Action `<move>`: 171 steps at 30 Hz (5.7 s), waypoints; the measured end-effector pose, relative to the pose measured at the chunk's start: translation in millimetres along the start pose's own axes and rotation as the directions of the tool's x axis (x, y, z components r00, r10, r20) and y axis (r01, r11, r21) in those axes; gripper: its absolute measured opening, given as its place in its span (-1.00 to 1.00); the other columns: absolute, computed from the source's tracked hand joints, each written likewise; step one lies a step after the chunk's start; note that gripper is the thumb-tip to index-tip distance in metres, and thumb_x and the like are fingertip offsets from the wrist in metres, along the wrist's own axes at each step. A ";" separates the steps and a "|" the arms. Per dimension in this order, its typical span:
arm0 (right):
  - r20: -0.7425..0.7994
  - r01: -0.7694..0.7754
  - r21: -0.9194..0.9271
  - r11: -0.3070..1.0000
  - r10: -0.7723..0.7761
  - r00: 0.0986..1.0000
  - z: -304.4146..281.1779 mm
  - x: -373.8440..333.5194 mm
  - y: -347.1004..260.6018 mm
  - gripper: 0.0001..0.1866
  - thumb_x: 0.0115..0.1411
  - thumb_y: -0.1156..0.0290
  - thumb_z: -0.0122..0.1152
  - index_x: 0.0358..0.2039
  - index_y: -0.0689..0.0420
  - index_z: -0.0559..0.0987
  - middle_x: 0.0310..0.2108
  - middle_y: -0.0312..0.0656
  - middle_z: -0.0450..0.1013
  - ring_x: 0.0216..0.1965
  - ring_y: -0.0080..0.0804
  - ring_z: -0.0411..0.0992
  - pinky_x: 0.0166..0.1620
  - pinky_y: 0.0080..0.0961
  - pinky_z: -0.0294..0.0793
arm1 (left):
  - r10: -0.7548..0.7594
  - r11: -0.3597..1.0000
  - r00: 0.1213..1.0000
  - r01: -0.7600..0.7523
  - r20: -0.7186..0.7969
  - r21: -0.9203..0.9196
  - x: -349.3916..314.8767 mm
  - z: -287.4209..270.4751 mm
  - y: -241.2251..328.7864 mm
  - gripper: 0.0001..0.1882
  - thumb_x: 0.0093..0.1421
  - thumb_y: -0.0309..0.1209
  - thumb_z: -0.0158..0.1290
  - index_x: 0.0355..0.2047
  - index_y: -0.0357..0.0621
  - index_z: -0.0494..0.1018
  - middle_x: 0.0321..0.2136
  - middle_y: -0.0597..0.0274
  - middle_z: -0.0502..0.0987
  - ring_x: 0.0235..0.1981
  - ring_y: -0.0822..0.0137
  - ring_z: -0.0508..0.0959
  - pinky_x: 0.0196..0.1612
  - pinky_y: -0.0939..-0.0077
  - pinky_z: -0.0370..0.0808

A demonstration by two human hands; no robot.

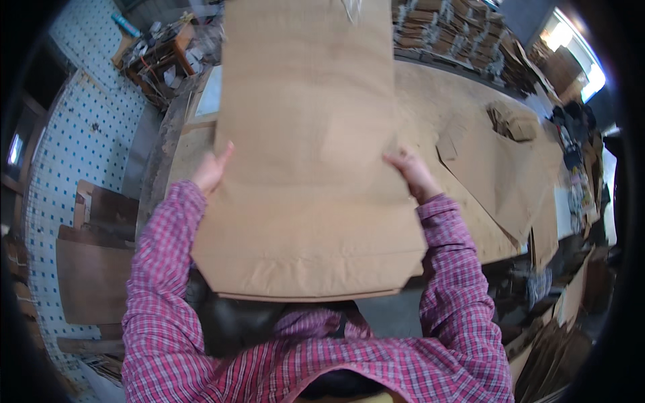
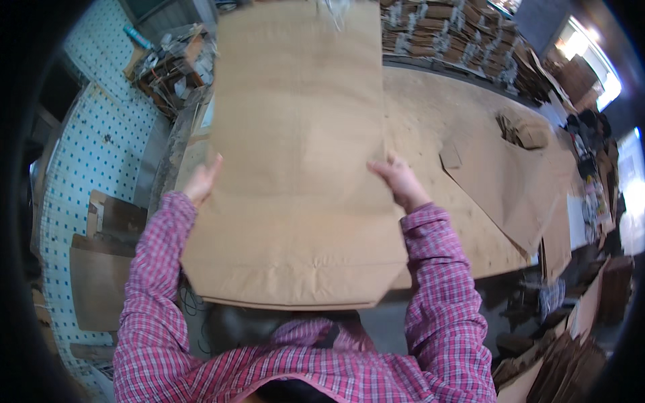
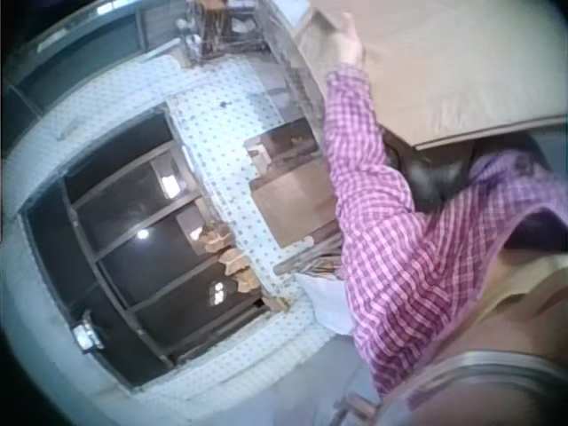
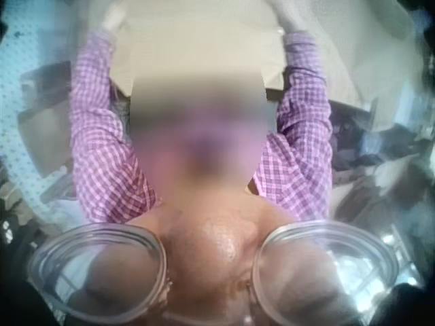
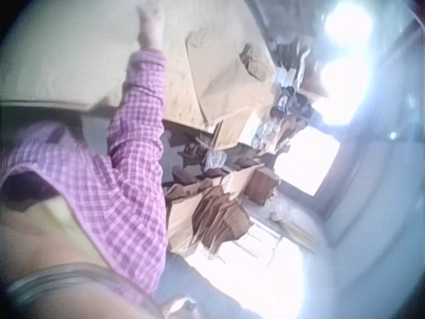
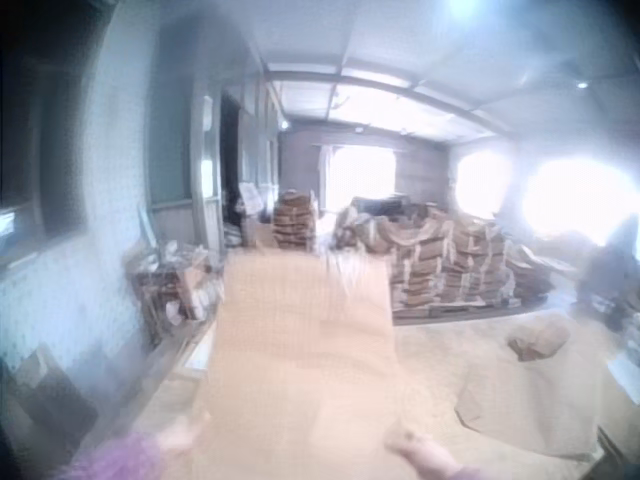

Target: The person gathers a stack of brown paper sheets, aligns them, and ties them together with a white string. The person repeats this process multiple times, creating several tied bundles of paper.

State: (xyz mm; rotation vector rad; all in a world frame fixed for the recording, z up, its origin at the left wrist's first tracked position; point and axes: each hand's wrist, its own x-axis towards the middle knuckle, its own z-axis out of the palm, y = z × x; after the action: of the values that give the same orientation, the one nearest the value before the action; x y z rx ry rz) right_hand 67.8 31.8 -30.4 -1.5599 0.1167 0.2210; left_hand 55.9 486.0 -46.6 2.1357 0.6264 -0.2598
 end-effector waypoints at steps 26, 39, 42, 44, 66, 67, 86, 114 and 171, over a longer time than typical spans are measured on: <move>0.071 -0.490 0.290 0.822 0.492 0.868 7.1 -14.7 175.0 -0.38 0.37 -0.03 -0.08 0.23 0.19 0.33 0.18 -0.04 0.34 0.15 -0.19 0.38 0.19 -0.18 0.39 | -0.018 0.816 0.973 0.147 0.230 -0.559 -15.6 12.0 -85.6 -0.42 0.35 0.03 -0.12 0.13 -0.19 0.39 0.09 0.03 0.47 0.07 0.08 0.49 0.19 0.13 0.41; -0.018 -0.496 0.382 0.780 0.543 0.840 8.4 -28.6 189.3 -0.44 0.39 0.04 -0.11 0.23 0.17 0.33 0.19 -0.05 0.36 0.13 -0.21 0.41 0.20 -0.14 0.41 | -0.268 0.506 0.899 0.438 0.347 -0.743 -44.9 59.7 -134.3 -0.46 0.36 -0.02 -0.12 0.15 -0.18 0.38 0.11 0.03 0.46 0.09 0.12 0.49 0.21 0.15 0.42; 0.099 -0.539 0.324 0.778 0.538 0.837 8.6 -30.0 174.5 -0.38 0.39 -0.03 -0.17 0.25 0.17 0.31 0.23 -0.07 0.32 0.16 -0.20 0.38 0.19 -0.11 0.42 | -0.242 0.612 0.859 0.496 0.451 -0.616 -46.0 44.2 -136.0 -0.31 0.35 0.13 -0.22 0.19 -0.21 0.32 0.10 0.02 0.47 0.07 0.11 0.53 0.07 -0.02 0.52; 0.140 -0.665 0.267 0.697 0.655 0.743 10.4 -38.4 172.4 -0.33 0.35 -0.13 -0.19 0.27 0.09 0.30 0.22 -0.11 0.33 0.17 -0.20 0.37 0.15 -0.11 0.42 | -0.253 0.656 0.762 0.589 0.597 -0.473 -50.6 40.0 -144.7 -0.25 0.32 0.23 -0.31 0.21 -0.14 0.30 0.05 0.02 0.51 -0.07 0.11 0.61 -0.08 0.07 0.61; -0.006 -0.458 0.206 0.865 0.469 0.883 10.3 -93.4 203.0 -0.27 0.36 -0.16 -0.19 0.32 0.14 0.20 0.25 -0.15 0.27 0.22 -0.31 0.28 0.25 -0.30 0.24 | -0.158 0.522 0.951 0.310 0.267 -0.795 -89.6 97.1 -214.2 -0.37 0.37 0.07 -0.16 0.22 -0.14 0.29 0.17 0.15 0.41 0.19 0.15 0.37 0.26 0.18 0.29; -0.006 -0.443 0.047 0.895 0.444 0.896 6.0 -84.3 187.7 -0.29 0.37 -0.14 -0.17 0.31 0.15 0.23 0.22 -0.15 0.32 0.18 -0.34 0.31 0.21 -0.33 0.27 | -0.118 0.584 0.955 0.288 0.271 -0.759 -84.5 87.0 -209.2 -0.37 0.36 0.08 -0.16 0.23 -0.13 0.28 0.16 0.16 0.41 0.19 0.15 0.37 0.25 0.19 0.29; 0.598 0.631 -0.768 0.110 -0.230 0.768 88.4 -55.9 -3.8 -0.68 0.23 0.22 0.13 -0.09 0.13 0.48 -0.28 -0.01 0.50 -0.23 -0.08 0.51 -0.18 -0.17 0.51 | 0.395 0.414 0.818 -0.565 0.418 0.714 -61.1 45.7 87.6 -0.13 0.26 0.32 -0.27 0.33 -0.08 0.14 0.29 -0.09 0.18 0.35 0.03 0.11 0.37 -0.05 -0.01; 0.322 -0.325 -0.604 0.728 0.596 0.736 105.0 169.4 46.1 0.21 -0.16 0.09 0.61 0.36 0.24 0.05 0.33 0.05 0.12 0.26 -0.07 0.22 0.04 -0.06 0.46 | 0.527 0.453 0.708 -0.702 0.470 0.550 -128.8 97.1 -7.1 -0.34 0.33 0.14 -0.22 0.21 -0.09 0.33 0.16 -0.19 0.33 0.22 -0.07 0.30 0.25 0.09 0.22; -0.122 0.013 -0.661 0.750 -0.125 0.985 66.6 -105.1 167.6 -0.30 0.27 0.32 -0.06 0.36 0.30 0.04 0.26 0.26 0.16 0.24 0.16 0.22 0.23 -0.23 0.25 | 0.422 0.853 0.906 -0.388 -0.023 0.350 -108.6 118.1 -161.1 -0.26 0.27 -0.28 -0.11 0.36 -0.34 -0.10 0.24 -0.42 0.10 0.21 -0.34 0.21 0.25 0.03 0.23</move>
State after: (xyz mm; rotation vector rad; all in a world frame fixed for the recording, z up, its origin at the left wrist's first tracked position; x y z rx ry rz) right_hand -74.7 90.7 -171.1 -2.2949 0.1106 0.0730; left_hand -116.1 434.2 -186.0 2.5664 0.1743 -0.0244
